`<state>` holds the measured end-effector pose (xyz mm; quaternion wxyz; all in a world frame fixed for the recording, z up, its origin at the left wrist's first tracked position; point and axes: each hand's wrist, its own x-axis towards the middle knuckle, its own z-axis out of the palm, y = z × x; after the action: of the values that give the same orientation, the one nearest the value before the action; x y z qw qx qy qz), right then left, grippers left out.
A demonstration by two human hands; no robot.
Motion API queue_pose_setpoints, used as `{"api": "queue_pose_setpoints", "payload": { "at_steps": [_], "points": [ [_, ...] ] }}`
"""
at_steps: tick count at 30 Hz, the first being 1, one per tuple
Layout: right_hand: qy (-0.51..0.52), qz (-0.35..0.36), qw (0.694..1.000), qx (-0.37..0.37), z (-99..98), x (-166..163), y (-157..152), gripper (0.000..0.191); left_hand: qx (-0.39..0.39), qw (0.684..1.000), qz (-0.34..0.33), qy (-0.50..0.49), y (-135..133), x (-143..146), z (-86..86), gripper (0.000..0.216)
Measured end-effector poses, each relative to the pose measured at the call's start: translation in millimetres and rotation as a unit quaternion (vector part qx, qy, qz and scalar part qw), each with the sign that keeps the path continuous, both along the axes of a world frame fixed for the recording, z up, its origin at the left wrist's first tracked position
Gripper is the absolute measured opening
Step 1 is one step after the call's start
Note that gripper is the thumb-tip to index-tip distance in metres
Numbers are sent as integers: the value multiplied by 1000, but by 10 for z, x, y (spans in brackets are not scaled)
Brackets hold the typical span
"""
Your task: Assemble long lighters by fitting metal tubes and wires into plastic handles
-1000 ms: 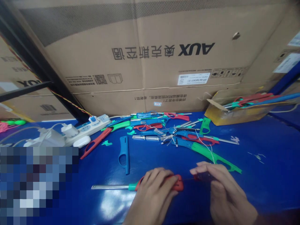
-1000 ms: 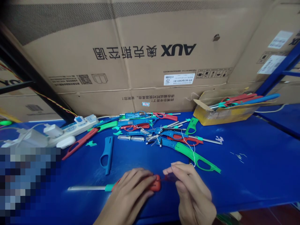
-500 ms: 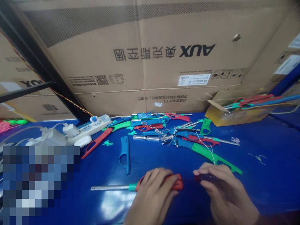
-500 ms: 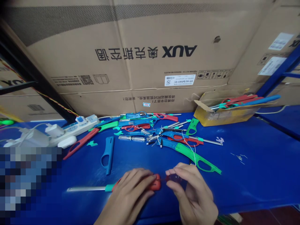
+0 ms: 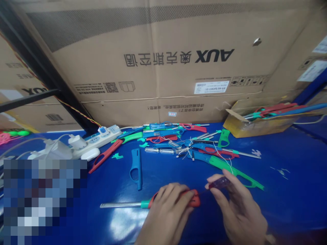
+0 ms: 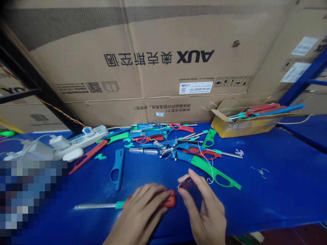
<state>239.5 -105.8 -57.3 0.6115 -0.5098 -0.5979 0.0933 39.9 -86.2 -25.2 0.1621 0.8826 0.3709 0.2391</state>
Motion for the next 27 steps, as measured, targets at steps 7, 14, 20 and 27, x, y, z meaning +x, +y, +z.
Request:
{"api": "queue_pose_setpoints", "payload": {
  "at_steps": [7, 14, 20, 27],
  "points": [
    [45, -5, 999, -21, 81, -69, -26, 57, 12, 1000, 7, -1, -5, 9, 11, 33],
    [-28, 15, 999, -34, 159, -39, -24, 37, 25, 1000, 1, -10, -7, 16, -4, 29],
    [-6, 20, 999, -45, 231, -39, -42, 33, 8, 1000, -6, -7, -13, 15, 8, 38],
    [160, 15, 986, 34, 333, -34, -4, 12, 13, 999, -41, -20, -2, 2, 51, 33]
  ]
}}
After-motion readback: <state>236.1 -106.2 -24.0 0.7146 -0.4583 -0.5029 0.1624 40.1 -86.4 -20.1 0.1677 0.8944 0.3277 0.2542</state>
